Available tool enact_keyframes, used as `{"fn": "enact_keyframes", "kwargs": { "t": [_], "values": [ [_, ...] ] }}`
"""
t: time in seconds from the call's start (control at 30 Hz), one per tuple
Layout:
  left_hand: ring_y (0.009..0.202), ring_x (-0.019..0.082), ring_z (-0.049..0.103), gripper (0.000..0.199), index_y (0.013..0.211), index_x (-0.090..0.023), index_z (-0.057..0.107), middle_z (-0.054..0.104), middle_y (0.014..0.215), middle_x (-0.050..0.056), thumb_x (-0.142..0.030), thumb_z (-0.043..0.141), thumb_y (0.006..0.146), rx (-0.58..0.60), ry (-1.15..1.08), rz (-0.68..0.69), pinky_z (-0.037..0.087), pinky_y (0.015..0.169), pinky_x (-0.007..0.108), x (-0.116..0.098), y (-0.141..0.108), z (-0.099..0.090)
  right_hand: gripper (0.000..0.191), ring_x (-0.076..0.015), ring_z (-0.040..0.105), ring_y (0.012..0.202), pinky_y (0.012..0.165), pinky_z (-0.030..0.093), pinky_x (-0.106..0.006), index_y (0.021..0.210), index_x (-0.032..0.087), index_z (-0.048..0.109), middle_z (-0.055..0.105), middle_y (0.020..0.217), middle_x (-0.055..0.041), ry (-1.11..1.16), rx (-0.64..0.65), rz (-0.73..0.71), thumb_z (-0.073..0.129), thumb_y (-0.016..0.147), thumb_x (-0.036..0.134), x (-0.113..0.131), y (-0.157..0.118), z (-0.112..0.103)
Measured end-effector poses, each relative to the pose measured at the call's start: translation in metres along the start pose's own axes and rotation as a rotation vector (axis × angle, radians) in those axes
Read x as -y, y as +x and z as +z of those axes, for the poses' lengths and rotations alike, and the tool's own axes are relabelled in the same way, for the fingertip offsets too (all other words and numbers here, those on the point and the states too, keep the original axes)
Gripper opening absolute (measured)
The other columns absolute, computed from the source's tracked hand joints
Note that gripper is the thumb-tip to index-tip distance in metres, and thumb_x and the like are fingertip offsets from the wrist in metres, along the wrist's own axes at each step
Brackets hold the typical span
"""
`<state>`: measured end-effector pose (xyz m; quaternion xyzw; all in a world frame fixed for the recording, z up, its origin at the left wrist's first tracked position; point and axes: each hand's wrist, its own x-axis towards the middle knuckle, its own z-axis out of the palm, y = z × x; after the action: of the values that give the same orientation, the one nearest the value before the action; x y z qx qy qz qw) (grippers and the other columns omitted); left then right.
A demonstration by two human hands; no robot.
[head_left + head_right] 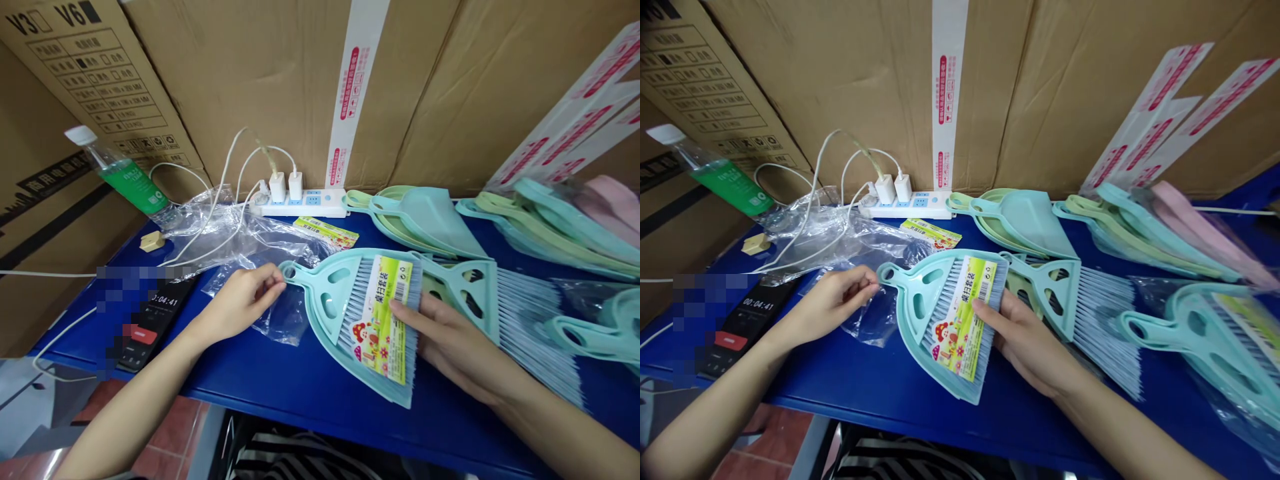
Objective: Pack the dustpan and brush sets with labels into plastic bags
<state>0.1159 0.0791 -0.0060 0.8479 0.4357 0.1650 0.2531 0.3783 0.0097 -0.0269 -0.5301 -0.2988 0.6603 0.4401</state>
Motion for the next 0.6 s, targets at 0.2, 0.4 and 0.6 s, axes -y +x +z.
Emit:
{"fn": "enact_keyframes", "kwargs": {
  "t": [0.2,0.4,0.6],
  "values": [
    [0.064,0.016,0.059,0.026,0.092,-0.019,0.060,0.065,0.075,0.003,-0.031,0.038,0.094,-0.207,0.277,-0.059,0.048,0.064,0.027,0.004,0.001,-0.013,0.035,-0.0263,0.067,0.102,0.096,0.051,-0.043,0.096,0.029,0.070,0.075,0.101,-0.0030,0.036,0.005,0.050,0.080,0.068,0.048,-0.004,-0.002,0.000],
    [0.089,0.031,0.070,0.035,0.105,-0.011,0.062,0.071,0.100,0.016,-0.018,0.031,0.091,-0.156,0.761,-0.406,0.053,0.071,0.038,0.022,0.005,-0.021,0.039,-0.0274,0.065,0.106,0.096,0.051,-0.042,0.100,0.028,0.070,0.073,0.111,-0.0051,0.034,0.005,0.053,0.079,0.068,0.049,-0.005,-0.003,-0.001],
    [0.085,0.029,0.071,0.033,0.102,-0.016,0.064,0.074,0.089,0.010,-0.015,0.033,0.089,-0.014,0.625,-0.391,0.052,0.072,0.037,0.017,0.007,-0.020,0.047,-0.0271,0.066,0.104,0.095,0.052,-0.042,0.102,0.028,0.069,0.073,0.110,-0.0051,0.025,0.024,0.036,0.081,0.064,0.051,-0.001,-0.003,0.002]
  ]
}}
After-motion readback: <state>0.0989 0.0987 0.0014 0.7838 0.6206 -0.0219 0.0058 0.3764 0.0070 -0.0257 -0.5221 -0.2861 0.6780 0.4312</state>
